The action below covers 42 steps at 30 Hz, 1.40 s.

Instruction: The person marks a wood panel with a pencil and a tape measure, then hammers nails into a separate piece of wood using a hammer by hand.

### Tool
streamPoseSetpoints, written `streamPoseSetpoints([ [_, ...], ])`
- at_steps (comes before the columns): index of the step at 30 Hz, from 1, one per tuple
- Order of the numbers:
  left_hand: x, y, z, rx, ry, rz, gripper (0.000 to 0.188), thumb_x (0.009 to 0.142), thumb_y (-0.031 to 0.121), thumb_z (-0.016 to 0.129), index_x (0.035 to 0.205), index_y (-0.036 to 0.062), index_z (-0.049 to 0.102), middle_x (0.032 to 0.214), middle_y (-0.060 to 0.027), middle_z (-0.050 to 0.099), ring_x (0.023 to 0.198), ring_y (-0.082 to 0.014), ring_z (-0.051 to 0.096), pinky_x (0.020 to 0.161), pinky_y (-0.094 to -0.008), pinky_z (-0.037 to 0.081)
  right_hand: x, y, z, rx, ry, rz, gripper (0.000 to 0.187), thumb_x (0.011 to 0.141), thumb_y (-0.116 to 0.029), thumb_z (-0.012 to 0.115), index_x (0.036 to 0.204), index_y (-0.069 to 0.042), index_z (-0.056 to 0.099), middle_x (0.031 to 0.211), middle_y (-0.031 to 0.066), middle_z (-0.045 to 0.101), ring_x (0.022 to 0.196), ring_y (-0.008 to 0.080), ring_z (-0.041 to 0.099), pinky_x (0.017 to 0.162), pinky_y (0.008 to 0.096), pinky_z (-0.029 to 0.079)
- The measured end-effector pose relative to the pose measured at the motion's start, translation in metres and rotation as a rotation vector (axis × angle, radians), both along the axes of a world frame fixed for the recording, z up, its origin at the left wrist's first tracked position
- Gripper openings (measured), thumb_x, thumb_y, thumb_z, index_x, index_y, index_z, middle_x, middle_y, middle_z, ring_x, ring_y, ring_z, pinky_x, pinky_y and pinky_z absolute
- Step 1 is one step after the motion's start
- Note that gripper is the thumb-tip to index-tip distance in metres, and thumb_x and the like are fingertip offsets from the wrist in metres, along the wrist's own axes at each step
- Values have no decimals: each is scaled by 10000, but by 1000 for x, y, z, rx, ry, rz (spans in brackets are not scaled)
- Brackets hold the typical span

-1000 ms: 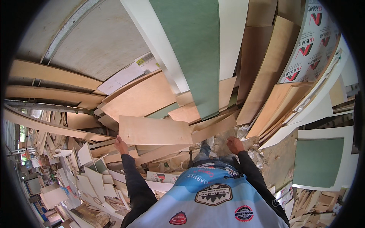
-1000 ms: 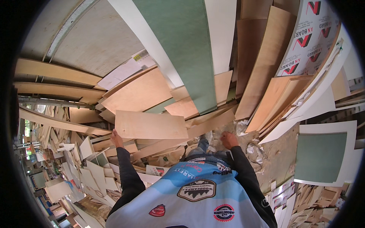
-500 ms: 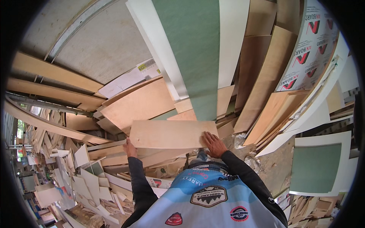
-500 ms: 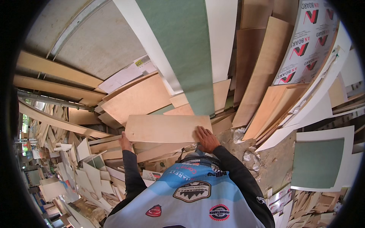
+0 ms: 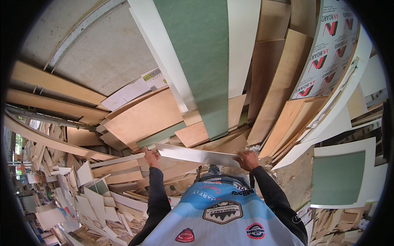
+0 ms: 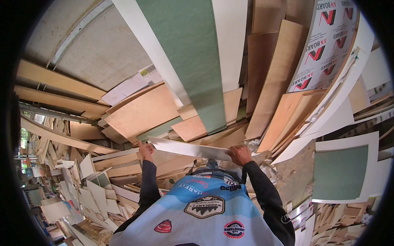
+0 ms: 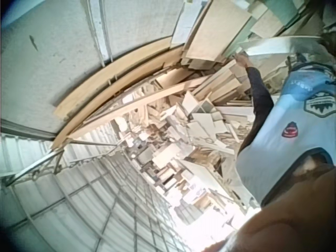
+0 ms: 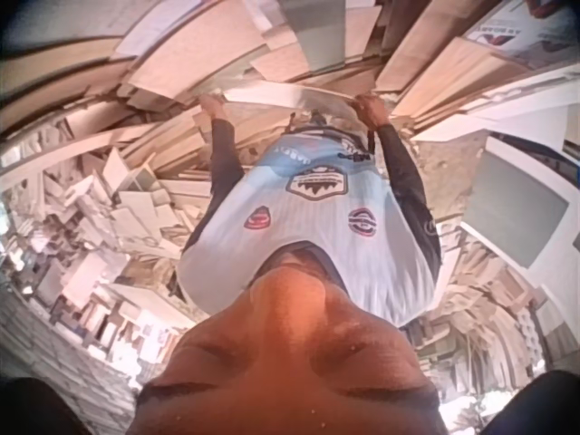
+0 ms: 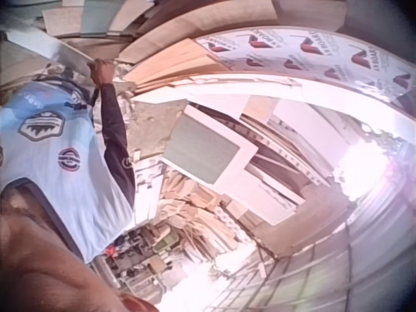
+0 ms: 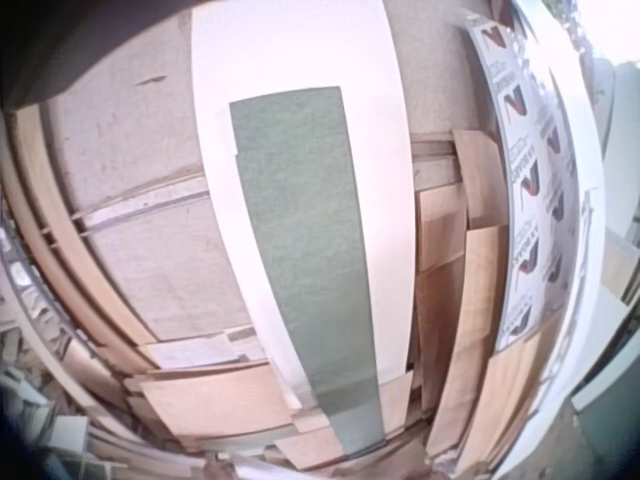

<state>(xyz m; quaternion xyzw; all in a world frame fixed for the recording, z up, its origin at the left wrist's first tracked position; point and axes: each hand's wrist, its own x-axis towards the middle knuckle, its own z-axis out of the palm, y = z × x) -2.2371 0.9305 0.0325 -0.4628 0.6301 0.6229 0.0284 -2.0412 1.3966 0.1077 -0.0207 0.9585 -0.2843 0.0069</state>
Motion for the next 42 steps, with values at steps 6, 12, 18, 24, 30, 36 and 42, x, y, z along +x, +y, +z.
streamPoseSetpoints([
  [6, 22, 47, -17, -20, 249, -175, 477, 951, 317, 602, 1305, 11, 508, 1160, -119, 612, 1082, -191, 583, 925, -366, 452, 14, 13, 13, 45, -93, -252, 483, 774, -526, 736, 798, -45, 713, 684, 169, 654, 664, 367, 649, 625, 455, 505],
  [12, 28, 85, 17, 712, 550, -106, 364, 983, 231, 587, 1316, 97, 531, 1246, -36, 581, 1147, -193, 539, 996, -356, 429, 23, 27, -3, -17, -77, -437, 562, 757, -568, 740, 783, -8, 704, 681, 184, 654, 673, 368, 657, 611, 441, 496],
  [18, 41, 141, 43, 826, 631, -49, 324, 982, 221, 587, 1289, 116, 584, 1222, -11, 604, 1090, -173, 580, 958, -356, 486, 21, 48, -8, -153, -31, -514, 642, 724, -619, 742, 755, 21, 690, 655, 203, 641, 630, 339, 650, 597, 430, 485],
  [24, 95, 199, 71, 804, 643, -119, 227, 971, 242, 614, 1146, 103, 652, 1068, -11, 679, 940, -144, 657, 818, -312, 550, 19, 67, -12, -350, -25, -521, 653, 730, -586, 765, 609, 25, 567, 506, 117, 480, 504, 184, 459, 510, 401, 383],
  [30, 182, 247, 87, 665, 679, -152, 202, 958, 257, 641, 1041, 76, 670, 1015, -36, 697, 892, -143, 676, 791, -314, 556, 35, 78, -19, -590, 5, -417, 614, 761, -511, 786, 591, 31, 555, 505, 22, 426, 528, 97, 378, 480, 344, 327],
  [36, 290, 287, 108, 409, 708, 26, 244, 958, 278, 651, 831, 69, 659, 723, 55, 575, 636, -22, 517, 568, -203, 427, 76, 79, 7, -789, -140, -238, 493, 806, -417, 790, 643, 21, 631, 565, -29, 505, 534, 63, 408, 482, 290, 347],
  [42, 406, 305, 112, 266, 611, 96, 252, 954, 262, 655, 803, 61, 641, 676, 95, 496, 620, -3, 455, 545, -198, 357, 126, 61, 15, -787, -216, -133, 462, 815, -382, 788, 616, -6, 606, 574, -44, 503, 527, 54, 399, 474, 285, 328],
])
